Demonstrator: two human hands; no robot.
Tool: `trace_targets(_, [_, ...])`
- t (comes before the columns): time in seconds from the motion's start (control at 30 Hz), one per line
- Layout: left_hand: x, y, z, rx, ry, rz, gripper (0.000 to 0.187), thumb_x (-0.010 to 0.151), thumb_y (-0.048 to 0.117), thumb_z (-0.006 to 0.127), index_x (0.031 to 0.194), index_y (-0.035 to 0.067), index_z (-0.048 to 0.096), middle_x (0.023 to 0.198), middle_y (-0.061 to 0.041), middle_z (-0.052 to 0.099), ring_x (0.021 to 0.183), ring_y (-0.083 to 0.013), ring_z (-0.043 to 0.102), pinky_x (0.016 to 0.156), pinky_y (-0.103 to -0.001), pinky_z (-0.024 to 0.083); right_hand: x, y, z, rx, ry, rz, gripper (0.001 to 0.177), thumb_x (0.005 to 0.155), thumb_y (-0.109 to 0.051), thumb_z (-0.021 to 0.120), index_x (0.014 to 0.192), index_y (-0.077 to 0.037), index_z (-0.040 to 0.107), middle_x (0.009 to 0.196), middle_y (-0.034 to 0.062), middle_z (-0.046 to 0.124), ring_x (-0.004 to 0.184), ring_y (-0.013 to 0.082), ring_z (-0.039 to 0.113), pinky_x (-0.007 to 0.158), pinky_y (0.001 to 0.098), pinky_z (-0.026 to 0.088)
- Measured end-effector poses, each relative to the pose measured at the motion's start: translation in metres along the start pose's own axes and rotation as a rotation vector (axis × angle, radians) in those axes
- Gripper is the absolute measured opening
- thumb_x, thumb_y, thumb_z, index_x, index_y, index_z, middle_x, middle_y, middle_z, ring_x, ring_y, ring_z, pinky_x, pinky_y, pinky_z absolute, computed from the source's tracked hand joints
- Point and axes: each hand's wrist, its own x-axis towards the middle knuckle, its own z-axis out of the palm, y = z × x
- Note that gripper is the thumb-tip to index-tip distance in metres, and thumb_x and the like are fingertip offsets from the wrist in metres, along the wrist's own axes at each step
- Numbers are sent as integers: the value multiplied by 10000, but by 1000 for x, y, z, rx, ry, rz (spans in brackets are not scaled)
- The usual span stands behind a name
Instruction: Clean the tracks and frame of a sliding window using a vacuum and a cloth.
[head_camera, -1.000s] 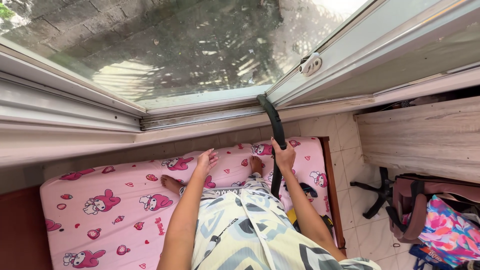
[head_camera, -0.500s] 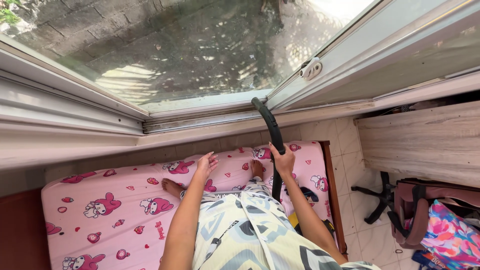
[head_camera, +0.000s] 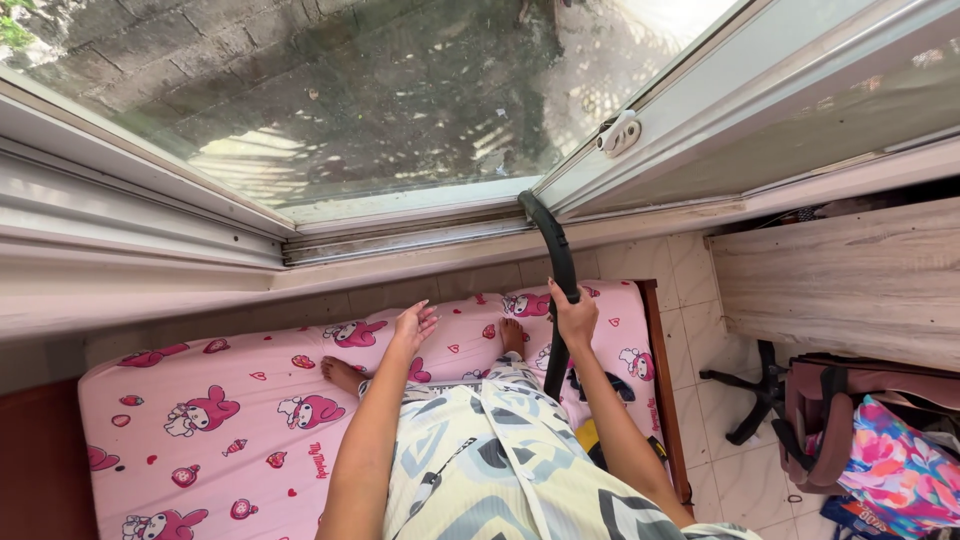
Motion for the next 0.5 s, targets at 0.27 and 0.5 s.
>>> trace_targets(0.27, [5, -9, -5, 33, -26, -14, 282, 1004, 316, 596, 1244, 191, 675, 1082, -18, 709, 942, -219, 662, 911, -419, 528, 1, 3, 6, -122, -10, 1, 474, 852, -476, 774, 830, -6, 725, 603, 65, 681, 502, 152, 693, 495, 313, 532])
trace_targets(0.5, [6, -18, -7, -9, -43, -8, 303, 1005, 310, 586, 1268, 178, 659, 1113, -36, 705, 953, -239, 672, 907, -425, 528, -2, 6, 30, -203, -123, -22, 480, 836, -503, 769, 850, -24, 744, 637, 96, 705, 549, 199, 706, 541, 351, 542])
